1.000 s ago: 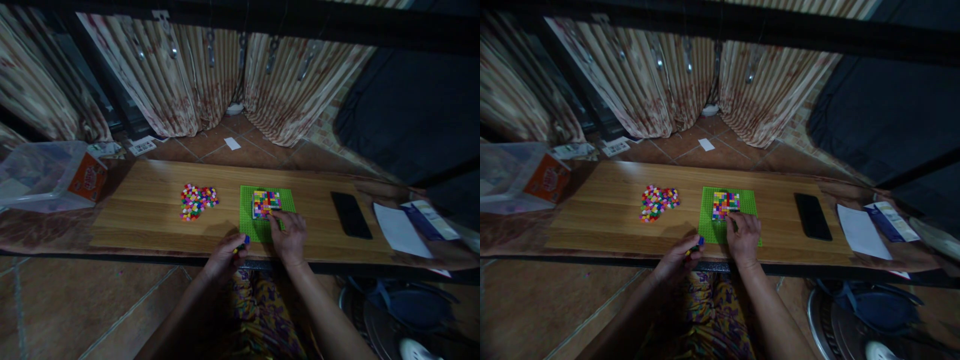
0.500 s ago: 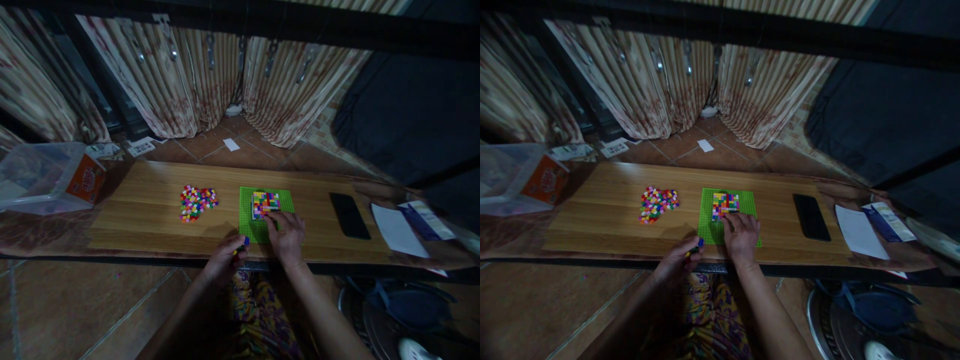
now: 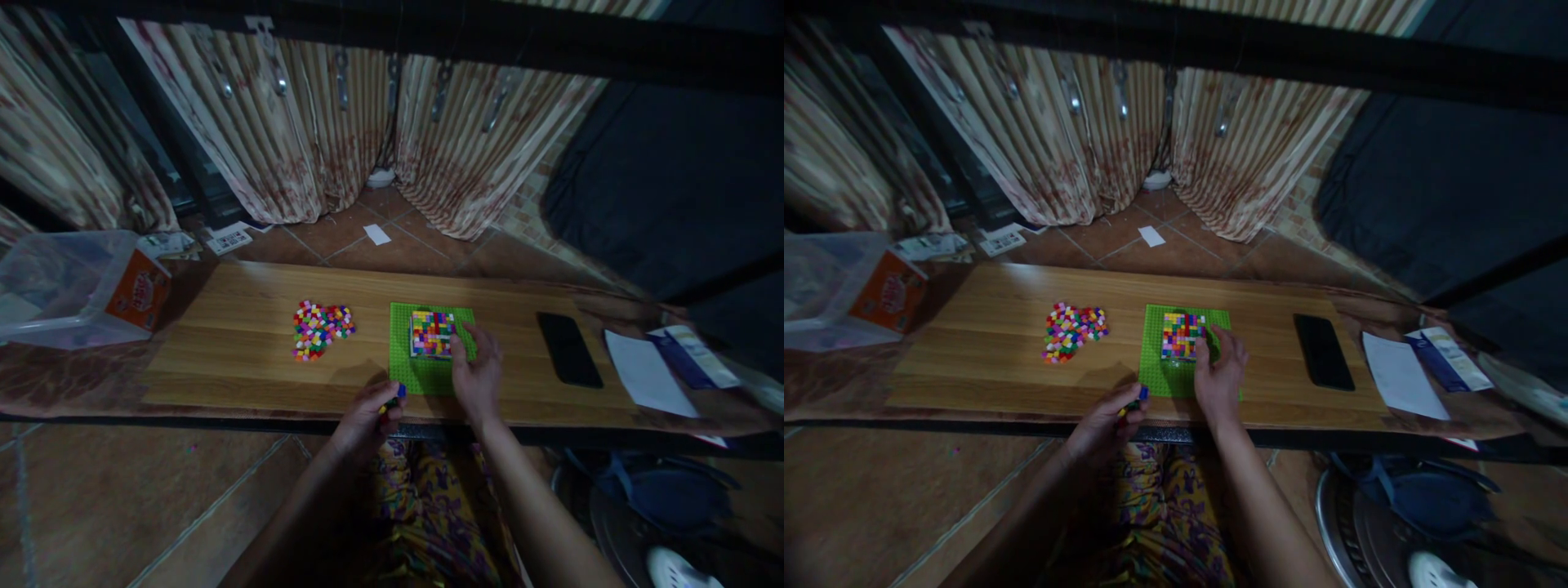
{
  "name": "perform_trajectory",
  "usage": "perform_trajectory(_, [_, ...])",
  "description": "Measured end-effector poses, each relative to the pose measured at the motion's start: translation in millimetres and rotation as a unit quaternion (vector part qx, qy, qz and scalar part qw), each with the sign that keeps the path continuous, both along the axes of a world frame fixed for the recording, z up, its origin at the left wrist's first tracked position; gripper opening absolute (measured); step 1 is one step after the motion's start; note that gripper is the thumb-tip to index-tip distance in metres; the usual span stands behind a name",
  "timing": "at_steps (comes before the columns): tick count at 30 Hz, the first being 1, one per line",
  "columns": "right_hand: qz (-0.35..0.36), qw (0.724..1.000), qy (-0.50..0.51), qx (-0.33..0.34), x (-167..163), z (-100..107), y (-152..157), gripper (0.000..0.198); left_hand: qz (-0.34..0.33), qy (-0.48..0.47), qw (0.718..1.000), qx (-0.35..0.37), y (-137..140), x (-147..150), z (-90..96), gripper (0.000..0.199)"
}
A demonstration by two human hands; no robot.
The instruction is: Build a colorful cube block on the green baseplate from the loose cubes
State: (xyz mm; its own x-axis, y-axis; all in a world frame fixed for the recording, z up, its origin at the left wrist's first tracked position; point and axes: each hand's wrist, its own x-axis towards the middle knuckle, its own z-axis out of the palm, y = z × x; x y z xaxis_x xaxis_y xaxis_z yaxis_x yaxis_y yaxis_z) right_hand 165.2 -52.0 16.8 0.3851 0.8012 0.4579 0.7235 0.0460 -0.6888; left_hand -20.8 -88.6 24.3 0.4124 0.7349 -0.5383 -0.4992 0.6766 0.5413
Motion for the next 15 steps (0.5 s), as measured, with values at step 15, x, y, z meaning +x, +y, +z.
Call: perform_trajectory(15, [-0.009,0.998,0.060,-0.026,-15,-22,8,0.046,-0.007,0.005,1.000,-0.003,0,0,1.2,0.033])
